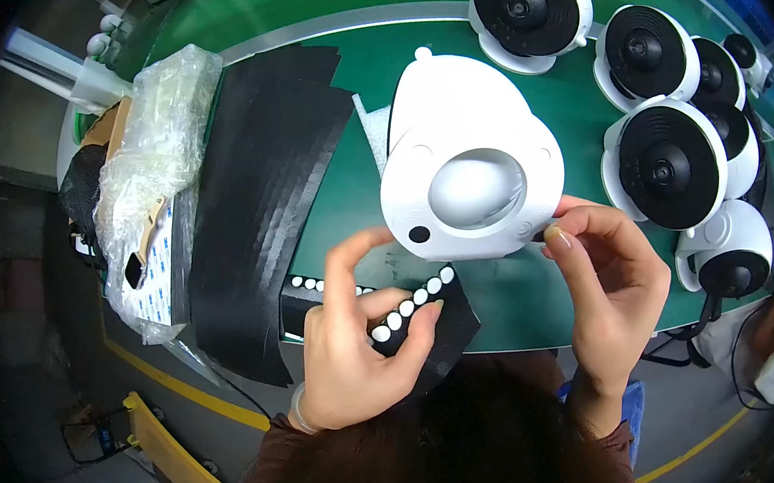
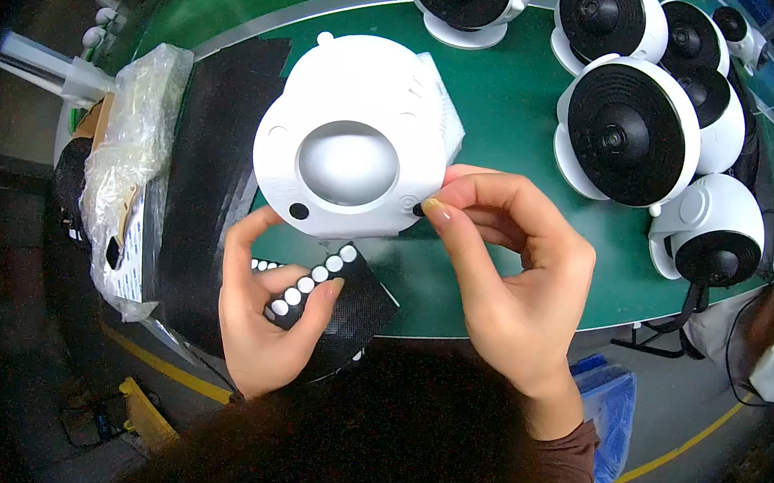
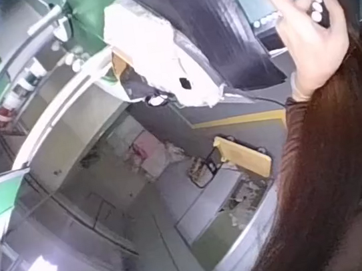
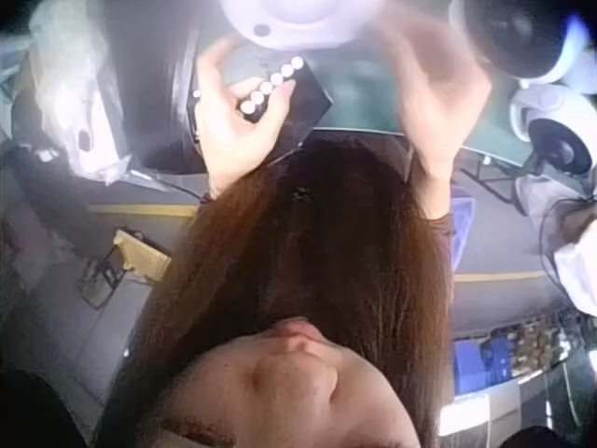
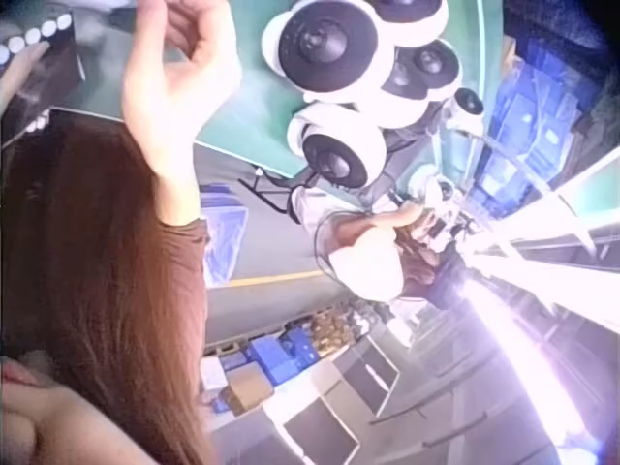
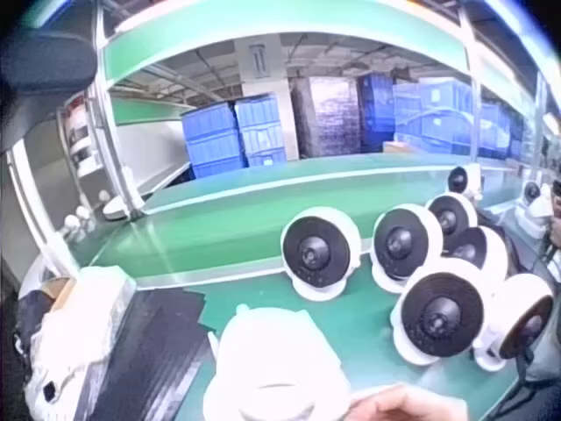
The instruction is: Applying adhesive anti-slip pads to the base of security cameras on an assembly line.
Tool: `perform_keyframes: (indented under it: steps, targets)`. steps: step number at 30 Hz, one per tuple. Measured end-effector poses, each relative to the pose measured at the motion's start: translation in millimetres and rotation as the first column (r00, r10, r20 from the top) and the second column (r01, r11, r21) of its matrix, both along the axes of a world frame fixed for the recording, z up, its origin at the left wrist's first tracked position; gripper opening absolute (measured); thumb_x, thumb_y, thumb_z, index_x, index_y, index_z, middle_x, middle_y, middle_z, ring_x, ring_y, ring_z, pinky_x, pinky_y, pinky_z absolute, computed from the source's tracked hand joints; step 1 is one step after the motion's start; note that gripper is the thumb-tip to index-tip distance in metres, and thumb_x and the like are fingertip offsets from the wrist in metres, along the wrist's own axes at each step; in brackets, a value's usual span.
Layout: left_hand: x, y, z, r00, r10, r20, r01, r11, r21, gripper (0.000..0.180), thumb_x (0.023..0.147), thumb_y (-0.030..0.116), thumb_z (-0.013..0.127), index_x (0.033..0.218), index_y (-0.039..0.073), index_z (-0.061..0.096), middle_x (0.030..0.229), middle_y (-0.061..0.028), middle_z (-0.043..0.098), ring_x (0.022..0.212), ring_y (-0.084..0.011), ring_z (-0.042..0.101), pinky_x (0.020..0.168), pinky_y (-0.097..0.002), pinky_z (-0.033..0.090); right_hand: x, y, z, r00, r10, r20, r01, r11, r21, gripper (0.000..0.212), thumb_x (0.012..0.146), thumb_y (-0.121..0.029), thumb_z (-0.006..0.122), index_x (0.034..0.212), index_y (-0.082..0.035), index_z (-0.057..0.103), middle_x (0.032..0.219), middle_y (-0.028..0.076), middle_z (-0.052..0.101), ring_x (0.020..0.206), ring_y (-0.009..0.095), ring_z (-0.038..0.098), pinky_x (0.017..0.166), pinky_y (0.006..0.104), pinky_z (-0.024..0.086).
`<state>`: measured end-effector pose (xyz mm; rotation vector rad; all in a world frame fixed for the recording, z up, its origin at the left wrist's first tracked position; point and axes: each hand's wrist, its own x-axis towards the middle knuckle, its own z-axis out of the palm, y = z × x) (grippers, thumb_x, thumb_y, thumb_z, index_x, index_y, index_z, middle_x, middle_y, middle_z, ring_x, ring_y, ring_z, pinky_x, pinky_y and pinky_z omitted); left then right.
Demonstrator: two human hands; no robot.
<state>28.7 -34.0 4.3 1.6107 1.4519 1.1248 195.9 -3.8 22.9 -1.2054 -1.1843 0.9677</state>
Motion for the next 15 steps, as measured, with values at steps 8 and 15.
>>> perform_keyframes:
  steps: [8,15]
  targets:
    - [-3.4,7.0,0.5,0.994,-0.087,-0.060,0.088,0.996,0.013,0.049,0.070,0.003,0.064,0.113,-0.003,0.040,0.054,-0.0066,0.058,0.037,-0.0137,0.050,0.041,-0.0223,0.036,-2.8,3.3,1.6,0.982,-0.009,0.191,0.000,0.999,0.052,0.006,0.073,0.005,0.061,0.078,0.006,0.059,0.082,0.009,0.060,0.072,0.011,0.059,0.064,0.0217,0.049]
    - [-2.4,8.9,-2.4,0.996,-0.077,-0.053,0.081,0.995,0.062,0.047,0.070,0.003,0.064,0.111,-0.003,0.041,0.053,-0.0058,0.057,0.037,-0.0154,0.051,0.040,-0.0234,0.037,-3.4,5.5,-2.1,0.959,-0.037,0.280,-0.001,0.991,0.135,0.007,0.070,0.005,0.063,0.076,0.005,0.059,0.080,0.011,0.060,0.072,0.014,0.058,0.065,0.0237,0.048]
